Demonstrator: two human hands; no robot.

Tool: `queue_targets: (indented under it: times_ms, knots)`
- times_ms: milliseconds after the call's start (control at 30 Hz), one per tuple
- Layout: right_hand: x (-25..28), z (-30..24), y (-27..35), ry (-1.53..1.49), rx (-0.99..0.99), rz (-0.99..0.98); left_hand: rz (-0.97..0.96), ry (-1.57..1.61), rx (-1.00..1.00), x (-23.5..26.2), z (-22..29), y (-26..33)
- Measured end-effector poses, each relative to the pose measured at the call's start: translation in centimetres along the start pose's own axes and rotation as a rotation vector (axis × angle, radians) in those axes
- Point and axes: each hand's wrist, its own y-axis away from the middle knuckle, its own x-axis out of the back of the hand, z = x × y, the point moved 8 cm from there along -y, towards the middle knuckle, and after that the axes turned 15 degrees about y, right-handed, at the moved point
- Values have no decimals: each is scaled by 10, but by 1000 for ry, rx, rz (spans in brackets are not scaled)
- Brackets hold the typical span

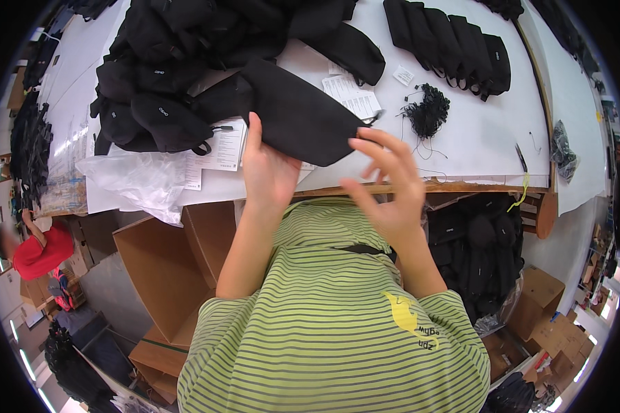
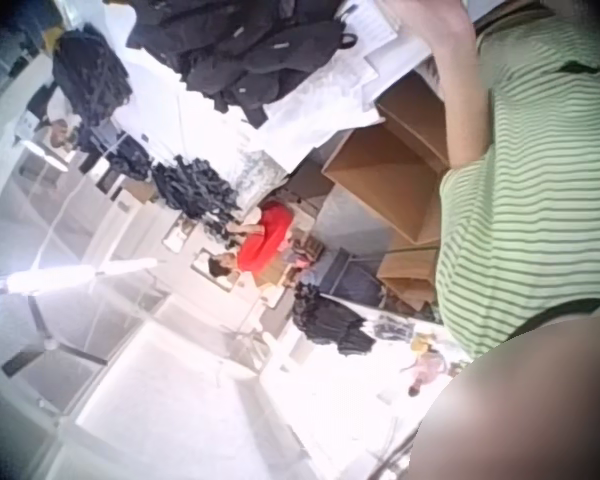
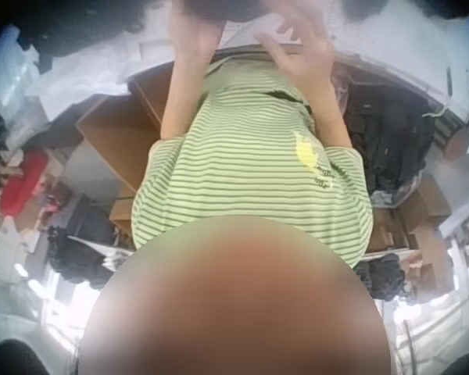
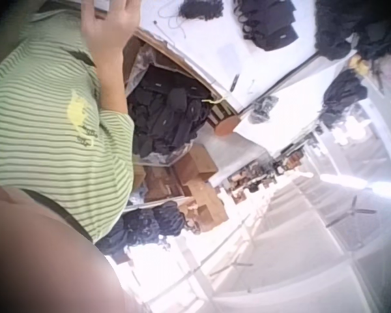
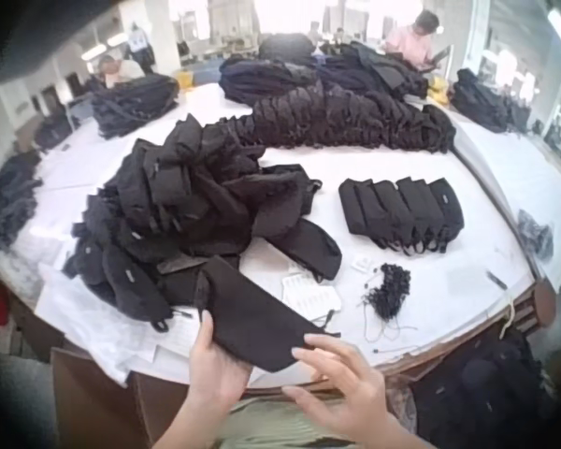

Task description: Attaching identification tags and strings to black pouches in an assembly line setting.

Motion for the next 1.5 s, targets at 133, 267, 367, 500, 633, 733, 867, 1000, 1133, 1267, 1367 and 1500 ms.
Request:
queue_targets:
  times_ms: [133,267,367,500,633,733,867,1000,1133,1267,1367,1500]
  knots:
    - [-22,11,0,75,-17,-53,-136,84,179,-11,-26,17]
    - [-15,39,-4,-172,-142,-95,-120,-337,6,10,7,12]
    - [-19,56,-3,-372,-263,-143,-238,-912,-606,-19,58,20]
    - [-12,59,-9,-399,-206,-186,-480,-1167,-200,-30,38,15]
    - [-12,60,-12,-314,-249,-333,-454,-1034,-313,-22,38,9]
    - [-8,75,-16,-212,-356,-340,-368,-992,-504,-23,36,6]
    - [17,119,-30,-293,-460,-211,-268,-918,-365,-27,22,-1]
    - [105,204,-64,-487,-609,279,-263,-1156,-402,5,60,-11]
    - [173,292,-110,-539,-691,558,-174,-1873,-517,32,67,1]
    - [192,385,-138,-579,-825,665,-82,-2093,-625,37,63,-2]
    - [167,406,-136,-488,-983,558,3,-2137,-692,42,67,-4]
    - [166,415,-130,-357,-972,546,8,-2153,-792,32,61,-2]
